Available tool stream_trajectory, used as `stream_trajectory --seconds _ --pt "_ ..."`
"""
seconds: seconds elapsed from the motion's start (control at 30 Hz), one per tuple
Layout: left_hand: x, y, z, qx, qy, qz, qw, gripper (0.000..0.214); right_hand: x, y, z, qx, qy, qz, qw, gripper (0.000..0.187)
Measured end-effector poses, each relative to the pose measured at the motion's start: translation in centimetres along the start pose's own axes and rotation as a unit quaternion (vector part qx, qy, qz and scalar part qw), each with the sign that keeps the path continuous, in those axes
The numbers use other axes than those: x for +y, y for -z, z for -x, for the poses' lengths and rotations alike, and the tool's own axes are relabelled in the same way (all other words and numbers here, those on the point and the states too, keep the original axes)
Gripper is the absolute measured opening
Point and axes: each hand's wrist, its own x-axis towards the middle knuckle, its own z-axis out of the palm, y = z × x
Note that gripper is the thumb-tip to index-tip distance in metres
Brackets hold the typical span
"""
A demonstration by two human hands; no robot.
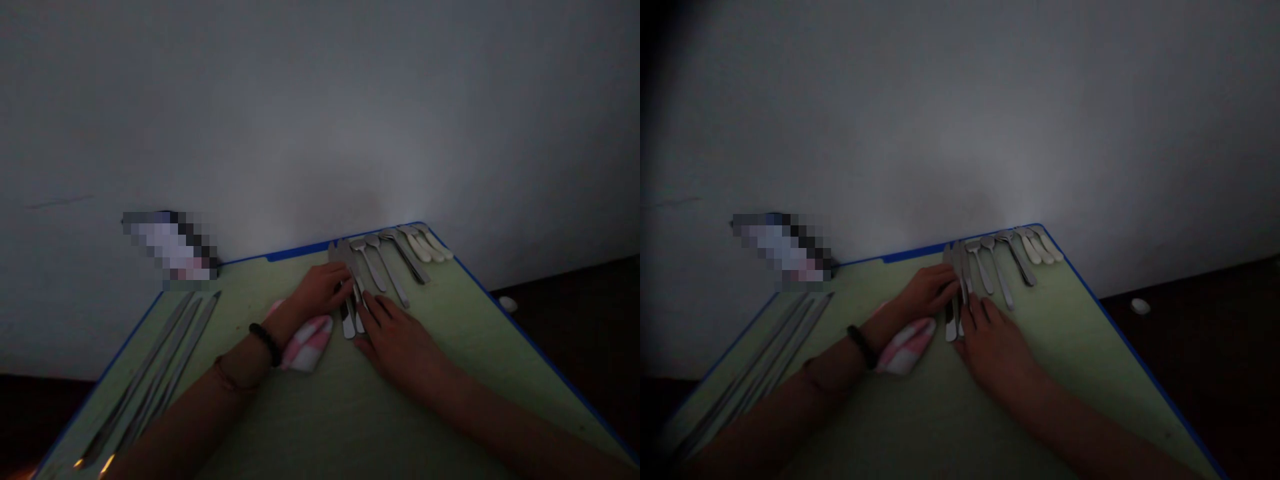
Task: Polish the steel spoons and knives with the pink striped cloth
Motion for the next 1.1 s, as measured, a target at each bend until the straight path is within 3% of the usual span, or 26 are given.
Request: stream_trajectory --seconds 0.23,0.43,0.67,1.1 --pt "-0.7 0.7 1.4 -0.032 -0.010 0.050 0.998 0.019 0.2 0.3 0.1 0.001 0.003 -0.007 1.000 0.049" --pt "-0.7 0.2 1.3 -0.050 -0.003 0.033 0.998 0.021 0.2 0.1 0.2 -0.001 0.005 -0.001 1.000 0.049" --pt "-0.6 0.9 2.2 -0.064 0.000 -0.010 0.998 0.019 0.1 -0.1 0.2 -0.005 0.004 0.016 1.000 0.049" --pt "0.1 -0.2 1.6 -0.031 0.034 -0.055 0.997 0.015 0.2 -0.7 0.0 0.005 0.012 0.034 0.999 0.046"
